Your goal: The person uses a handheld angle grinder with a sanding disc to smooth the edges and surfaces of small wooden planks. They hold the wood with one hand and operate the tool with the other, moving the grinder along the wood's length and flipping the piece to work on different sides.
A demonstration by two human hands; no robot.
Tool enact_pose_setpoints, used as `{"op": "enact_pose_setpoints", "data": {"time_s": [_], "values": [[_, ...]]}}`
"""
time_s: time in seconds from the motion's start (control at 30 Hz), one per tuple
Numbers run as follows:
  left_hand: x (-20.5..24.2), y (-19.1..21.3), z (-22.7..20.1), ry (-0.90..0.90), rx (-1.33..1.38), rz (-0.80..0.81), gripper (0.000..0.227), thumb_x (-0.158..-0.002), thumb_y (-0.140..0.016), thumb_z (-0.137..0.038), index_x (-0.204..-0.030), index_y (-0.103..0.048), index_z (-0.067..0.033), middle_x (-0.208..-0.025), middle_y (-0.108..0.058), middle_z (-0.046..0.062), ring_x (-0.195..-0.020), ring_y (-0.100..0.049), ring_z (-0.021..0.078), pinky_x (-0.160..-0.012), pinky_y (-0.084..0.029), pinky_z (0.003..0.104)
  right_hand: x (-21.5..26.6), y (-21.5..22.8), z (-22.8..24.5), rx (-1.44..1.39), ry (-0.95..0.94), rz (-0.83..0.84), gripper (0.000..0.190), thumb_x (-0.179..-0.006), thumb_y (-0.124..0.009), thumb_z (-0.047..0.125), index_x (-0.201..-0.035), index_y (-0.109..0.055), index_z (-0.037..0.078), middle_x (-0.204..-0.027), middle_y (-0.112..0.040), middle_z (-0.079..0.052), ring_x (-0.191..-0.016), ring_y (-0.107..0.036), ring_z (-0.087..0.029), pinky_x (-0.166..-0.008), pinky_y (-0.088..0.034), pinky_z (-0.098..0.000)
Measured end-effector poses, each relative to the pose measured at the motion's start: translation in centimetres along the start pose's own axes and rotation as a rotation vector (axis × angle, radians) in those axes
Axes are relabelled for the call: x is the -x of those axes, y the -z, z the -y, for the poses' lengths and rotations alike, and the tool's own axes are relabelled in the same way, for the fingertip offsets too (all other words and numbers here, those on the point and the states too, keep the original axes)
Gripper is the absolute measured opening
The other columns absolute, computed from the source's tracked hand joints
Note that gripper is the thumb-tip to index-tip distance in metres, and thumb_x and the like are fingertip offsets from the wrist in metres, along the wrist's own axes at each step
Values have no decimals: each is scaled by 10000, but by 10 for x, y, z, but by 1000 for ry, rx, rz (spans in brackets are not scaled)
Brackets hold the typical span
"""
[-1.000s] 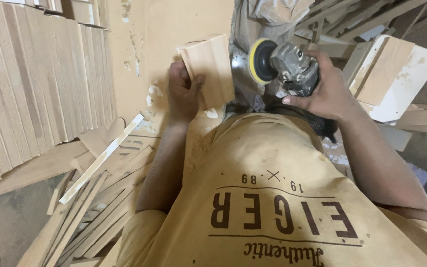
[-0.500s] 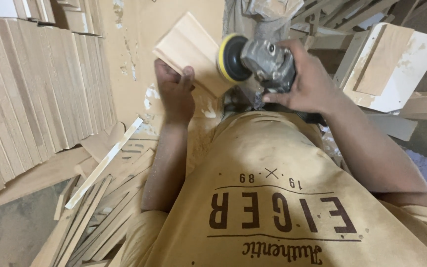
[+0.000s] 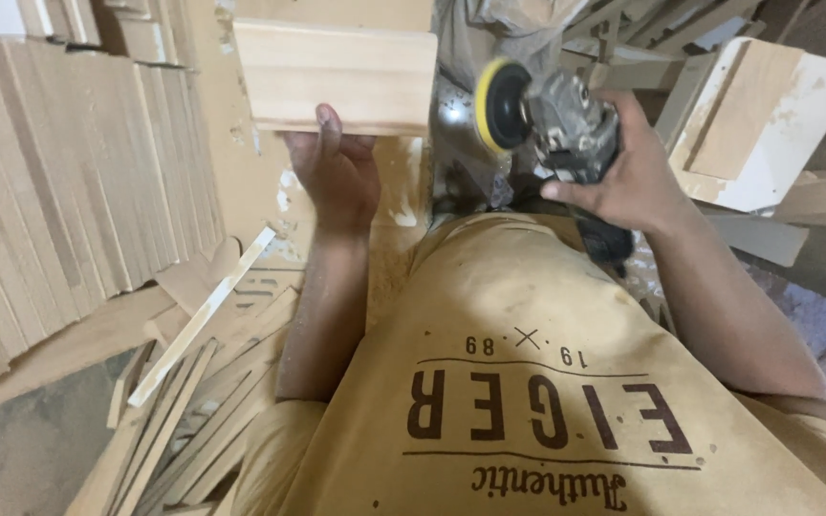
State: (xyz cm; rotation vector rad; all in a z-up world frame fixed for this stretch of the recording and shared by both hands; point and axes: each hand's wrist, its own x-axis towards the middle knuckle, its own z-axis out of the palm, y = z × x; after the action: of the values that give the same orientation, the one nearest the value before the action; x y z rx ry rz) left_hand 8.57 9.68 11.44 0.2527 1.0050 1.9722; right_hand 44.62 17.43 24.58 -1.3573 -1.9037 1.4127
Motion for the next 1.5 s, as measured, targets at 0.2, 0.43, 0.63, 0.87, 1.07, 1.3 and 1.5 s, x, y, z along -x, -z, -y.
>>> {"op": "enact_pose_setpoints", "data": {"time_s": [0.2, 0.43, 0.63, 0.87, 1.07, 1.3, 1.5], "values": [[34, -69, -1, -182, -761, -31, 641, -1206, -543, -411, -1644, -352, 16, -1576, -694, 212, -1491, -695, 377, -1255, -600, 409, -33, -4, 17, 16, 293, -60, 952, -898, -987, 371, -1548, -387, 20, -1446, -601, -254, -1350, -638, -417, -1208, -513, -562], [22, -128, -51, 244, -614, -384, 812, -1099, -411, -427, -1709, -112, 17, -1737, -410, 349, -1351, -654, 441, -1046, -666, 397, -24, -24, 10, 158, 175, 85, 1127, -782, -1071, 285, -1603, -366, -29, -1486, -665, -337, -1321, -738, -537, -1106, -618, -619], [14, -140, -67, 177, -295, -554, 1195, -920, -605, -519, -1732, 19, 98, -1806, -380, 338, -1737, -244, 430, -1299, -474, 626, -12, -27, 8, 138, -6, 178, 1174, -741, -1067, 325, -1619, -350, 20, -1551, -622, -342, -1384, -673, -544, -1192, -527, -656], [26, -119, -31, 181, -1189, -219, 664, -1194, -303, -353, -1719, -338, 52, -1829, -83, 445, -1497, -624, 531, -1134, -704, 457, -40, 4, 27, 71, 338, -65, 991, -892, -1031, 305, -1570, -378, -4, -1432, -620, -262, -1308, -692, -435, -1167, -560, -570], [27, -118, -11, -33, -1479, -168, 570, -1192, -311, -370, -1361, -702, 7, -970, -963, 54, -1107, -754, 227, -1139, -453, 365, -51, 5, 62, 23, 274, -87, 1098, -935, -1111, 179, -1678, -319, 18, -1620, -522, -317, -1547, -557, -506, -1279, -449, -595], [37, -164, -40, 213, -857, -373, 627, -1142, -348, -448, -1515, -522, 25, -1192, -906, 212, -1248, -890, 346, -1053, -751, 410, -40, -22, 39, 24, 440, 9, 1102, -821, -1109, 78, -1600, -342, -58, -1455, -643, -327, -1315, -739, -508, -1092, -617, -567], [30, -150, -32, 206, -287, -598, 397, -1137, -595, -410, -1133, -671, -21, -578, -639, 52, -686, -718, 208, -966, -624, 432, -19, -26, 27, 43, 313, 51, 1047, -813, -1065, 283, -1565, -403, -20, -1425, -692, -281, -1315, -765, -479, -1093, -639, -576]]}}
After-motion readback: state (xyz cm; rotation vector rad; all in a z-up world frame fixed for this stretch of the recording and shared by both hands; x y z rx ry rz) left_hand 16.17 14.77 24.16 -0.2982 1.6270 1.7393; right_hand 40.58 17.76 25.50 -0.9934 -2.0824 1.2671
